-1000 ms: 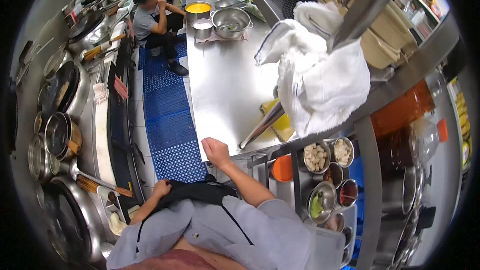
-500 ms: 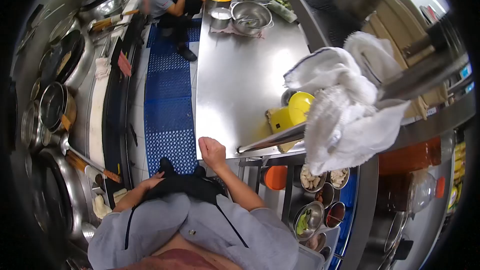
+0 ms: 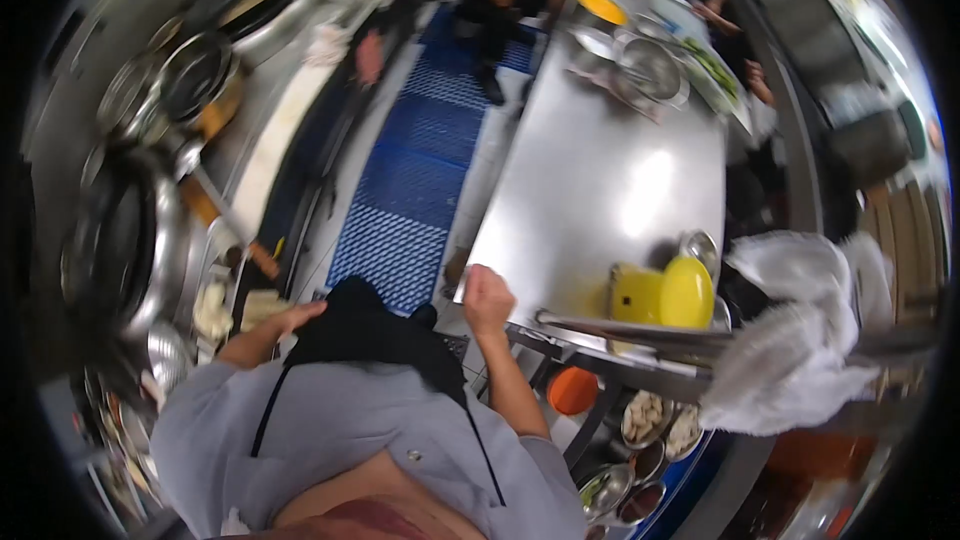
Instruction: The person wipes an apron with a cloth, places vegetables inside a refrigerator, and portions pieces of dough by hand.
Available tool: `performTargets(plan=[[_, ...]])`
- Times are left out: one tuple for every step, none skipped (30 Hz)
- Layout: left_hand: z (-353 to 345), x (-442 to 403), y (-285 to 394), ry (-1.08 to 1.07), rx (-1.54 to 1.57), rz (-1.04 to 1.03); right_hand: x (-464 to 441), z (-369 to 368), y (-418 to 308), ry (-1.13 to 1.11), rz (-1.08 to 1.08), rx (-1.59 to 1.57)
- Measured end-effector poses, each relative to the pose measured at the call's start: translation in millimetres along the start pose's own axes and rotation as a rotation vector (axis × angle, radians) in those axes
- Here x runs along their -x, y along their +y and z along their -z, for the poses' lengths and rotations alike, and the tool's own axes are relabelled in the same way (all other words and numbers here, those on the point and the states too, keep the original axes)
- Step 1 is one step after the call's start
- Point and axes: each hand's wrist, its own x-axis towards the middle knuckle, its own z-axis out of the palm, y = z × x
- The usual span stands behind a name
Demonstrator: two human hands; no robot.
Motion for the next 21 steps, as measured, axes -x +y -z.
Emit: performTargets(plan=[[2.2, -10.1, -12.5, 0.056, -0.008, 0.01, -1.5, 4.4, -4.2, -0.074, -0.022, 0.079], [0.9, -20.5, -17.1, 0.105, -0.022, 0.02, -0.4, 1.4, -1.5, -0.046, 0.003, 0.044], [3.2, -30.3, -22.0, 0.162, -0.222, -0.023, -0.8, 1.0, -1.9, -0.022, 0.026, 0.052], [5.3, -36.3, -22.5, 0.214, -0.43, -0.065, -0.2, -0.6, 0.3, -0.023, 0.018, 0.073], [4.4, -32.5, -14.7, 0.193, -0.475, -0.093, 1.1, -1.5, 0.4, -0.014, -0.009, 0.074], [1.9, -23.4, -0.6, 0.174, -0.521, -0.122, 1.2, -2.8, -0.5, -0.003, -0.036, 0.076], [-1.5, -16.7, 7.9, 0.218, -0.555, -0.187, 0.7, -4.7, -0.3, 0.014, -0.028, 0.112], [-4.0, -9.9, 10.9, 0.263, -0.587, -0.247, 0.9, -6.8, 0.8, 0.028, -0.021, 0.147], [-3.7, -9.5, 7.3, 0.279, -0.512, -0.239, 1.8, -8.2, 4.9, -0.002, -0.036, 0.201], [-4.8, -11.0, 1.0, 0.292, -0.434, -0.23, 2.4, -8.1, 5.8, -0.025, -0.052, 0.214], [-6.7, -9.9, -8.8, 0.305, -0.356, -0.224, 3.0, -9.3, 7.1, -0.014, -0.05, 0.21], [-10.2, -3.3, -17.4, 0.338, -0.226, -0.181, 2.1, -10.0, 6.4, -0.003, -0.046, 0.206], [-13.5, 2.9, -25.4, 0.37, -0.097, -0.141, 1.5, -9.9, 7.5, -0.005, -0.043, 0.25], [-15.3, 10.8, -34.7, 0.403, 0.031, -0.101, 1.2, -10.6, 8.1, -0.005, -0.04, 0.292], [-17.6, 20.6, -46.5, 0.431, 0.158, -0.059, 0.8, -11.0, 8.5, 0.008, -0.003, 0.269], [-18.3, 28.8, -59.6, 0.461, 0.247, 0.046, 1.0, -9.6, 13.0, -0.038, -0.034, 0.305], [-19.1, 34.9, -71.7, 0.484, 0.333, 0.148, 1.1, -12.2, 15.9, -0.004, -0.041, 0.301], [-20.8, 39.5, -81.5, 0.5, 0.417, 0.249, 1.0, -14.2, 16.9, 0.033, -0.05, 0.301], [-21.8, 63.3, -76.1, 0.567, 0.441, 0.296, -0.3, -15.3, 13.4, 0.041, -0.051, 0.318], [-22.0, 70.2, -77.8, 0.686, 0.51, 0.291, -0.5, -14.3, 11.8, 0.049, -0.053, 0.336], [-24.3, 75.0, -81.1, 0.807, 0.581, 0.289, -0.8, -13.3, 8.6, 0.055, -0.052, 0.355]])
